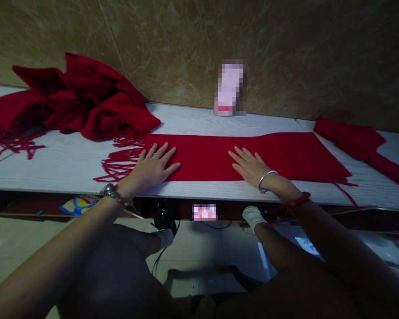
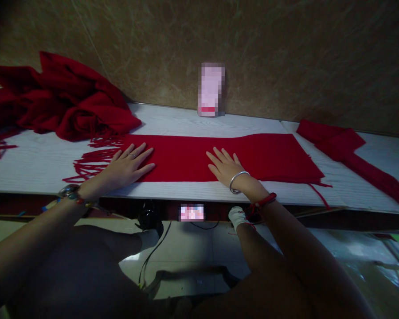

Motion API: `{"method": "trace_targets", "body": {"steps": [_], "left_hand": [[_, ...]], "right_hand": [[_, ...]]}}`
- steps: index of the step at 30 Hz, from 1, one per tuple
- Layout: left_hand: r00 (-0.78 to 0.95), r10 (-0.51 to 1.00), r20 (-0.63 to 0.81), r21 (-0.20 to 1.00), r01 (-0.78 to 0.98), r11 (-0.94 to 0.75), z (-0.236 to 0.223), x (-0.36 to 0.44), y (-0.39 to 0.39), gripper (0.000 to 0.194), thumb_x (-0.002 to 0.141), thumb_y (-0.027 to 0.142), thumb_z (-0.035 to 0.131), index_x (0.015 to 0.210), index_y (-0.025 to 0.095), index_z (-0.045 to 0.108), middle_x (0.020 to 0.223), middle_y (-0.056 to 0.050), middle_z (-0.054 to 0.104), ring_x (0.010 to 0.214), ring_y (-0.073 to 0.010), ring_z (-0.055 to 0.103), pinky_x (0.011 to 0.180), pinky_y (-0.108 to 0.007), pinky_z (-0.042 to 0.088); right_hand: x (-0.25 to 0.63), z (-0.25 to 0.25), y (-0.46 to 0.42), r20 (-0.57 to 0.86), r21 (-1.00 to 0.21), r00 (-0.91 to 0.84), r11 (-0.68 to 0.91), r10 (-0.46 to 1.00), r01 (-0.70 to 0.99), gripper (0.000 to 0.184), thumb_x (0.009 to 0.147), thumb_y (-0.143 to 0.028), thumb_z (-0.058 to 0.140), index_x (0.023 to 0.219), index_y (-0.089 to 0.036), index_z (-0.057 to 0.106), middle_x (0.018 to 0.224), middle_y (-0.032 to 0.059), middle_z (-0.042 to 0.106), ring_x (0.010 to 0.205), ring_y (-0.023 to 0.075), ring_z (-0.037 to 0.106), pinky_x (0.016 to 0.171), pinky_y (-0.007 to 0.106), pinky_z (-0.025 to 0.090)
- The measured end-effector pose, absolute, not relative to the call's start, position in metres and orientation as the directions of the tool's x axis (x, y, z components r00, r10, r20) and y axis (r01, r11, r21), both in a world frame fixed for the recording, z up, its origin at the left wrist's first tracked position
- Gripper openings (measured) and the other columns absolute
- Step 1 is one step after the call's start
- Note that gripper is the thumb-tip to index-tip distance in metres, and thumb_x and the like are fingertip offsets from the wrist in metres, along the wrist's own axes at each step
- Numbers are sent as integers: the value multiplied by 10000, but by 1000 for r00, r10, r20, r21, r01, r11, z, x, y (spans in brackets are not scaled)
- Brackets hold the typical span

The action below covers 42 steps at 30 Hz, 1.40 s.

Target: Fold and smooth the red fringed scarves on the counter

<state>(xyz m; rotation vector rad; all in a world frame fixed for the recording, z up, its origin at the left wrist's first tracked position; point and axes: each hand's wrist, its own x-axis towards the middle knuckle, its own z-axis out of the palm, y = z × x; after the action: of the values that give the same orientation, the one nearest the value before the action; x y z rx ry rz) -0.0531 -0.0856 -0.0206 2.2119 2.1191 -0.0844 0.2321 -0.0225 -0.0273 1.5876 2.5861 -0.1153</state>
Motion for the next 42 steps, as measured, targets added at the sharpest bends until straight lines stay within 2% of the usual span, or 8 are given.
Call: {"method": "trace_targets", "body": {"steps": [7, 14, 17, 20, 23, 28, 34, 42], "left_hand": [[-34, 995, -97, 2, 999, 35, -14, -55, -88, 578, 946, 469, 253, 1459, 201, 265, 1545, -99, 197, 1404, -350, 152, 1104, -510, 203], [-96, 995, -11, 16, 995, 96, -19, -47, -82, 589, 941, 494, 216, 1435, 192, 319, 1516, -154, 258, 1381, -384, 211, 1056, -606, 221], [-73, 997, 12, 46, 996, 72, -19, -36, -76, 592, 934, 513, 225, 1432, 209, 327, 1519, -142, 256, 1382, -390, 203, 1057, -612, 218], [-43, 999, 13, 89, 995, 41, -16, -20, -71, 591, 932, 524, 244, 1441, 230, 304, 1532, -124, 227, 1390, -391, 173, 1066, -626, 186], [3, 1000, 11, 130, 992, -4, -14, -3, -65, 603, 929, 540, 252, 1451, 238, 277, 1544, -119, 191, 1397, -388, 145, 1073, -629, 169], [35, 997, -63, 150, 988, -25, -17, 12, -56, 643, 917, 580, 240, 1457, 232, 264, 1552, -115, 158, 1402, -389, 114, 1082, -620, 159], [26, 991, -130, 158, 987, -5, -18, 11, -53, 664, 910, 595, 213, 1474, 243, 207, 1564, -89, 96, 1404, -400, 70, 1063, -660, 151], [51, 990, -132, 130, 991, -34, -17, 1, -60, 638, 924, 566, 217, 1473, 240, 209, 1562, -70, 124, 1414, -359, 75, 1085, -630, 143]], "right_hand": [[230, -25, -25, -161, 13, -422, 430, 892, 903, 540, 936, -408, 255, 1466, -304, 245, 1557, -3, 174, 1413, 269, 148, 1119, 539, 189], [230, -24, -21, -161, -24, -435, 437, 886, 899, 536, 928, -384, 306, 1454, -283, 284, 1548, 29, 203, 1404, 296, 173, 1093, 586, 213], [225, -19, -20, -163, -67, -429, 424, 888, 903, 539, 925, -370, 332, 1451, -257, 299, 1545, 49, 207, 1405, 303, 173, 1092, 598, 197], [218, -15, -22, -102, -115, -440, 428, 892, 896, 545, 925, -386, 343, 1448, -235, 307, 1544, 68, 211, 1407, 302, 165, 1096, 601, 180], [210, -17, -25, -82, -141, -472, 458, 878, 878, 546, 923, -415, 358, 1442, -252, 317, 1544, 68, 215, 1410, 304, 153, 1093, 608, 176], [206, -25, -25, -115, -127, -507, 493, 854, 861, 545, 922, -456, 356, 1438, -288, 320, 1546, 53, 217, 1410, 306, 156, 1088, 618, 178], [215, -29, -21, -90, -123, -541, 530, 836, 839, 524, 932, -452, 315, 1438, -319, 309, 1542, 27, 229, 1406, 293, 178, 1088, 611, 190], [240, -26, -18, -142, -78, -445, 439, 884, 895, 521, 935, -385, 292, 1447, -293, 296, 1549, 19, 194, 1411, 283, 145, 1101, 596, 168]]}}
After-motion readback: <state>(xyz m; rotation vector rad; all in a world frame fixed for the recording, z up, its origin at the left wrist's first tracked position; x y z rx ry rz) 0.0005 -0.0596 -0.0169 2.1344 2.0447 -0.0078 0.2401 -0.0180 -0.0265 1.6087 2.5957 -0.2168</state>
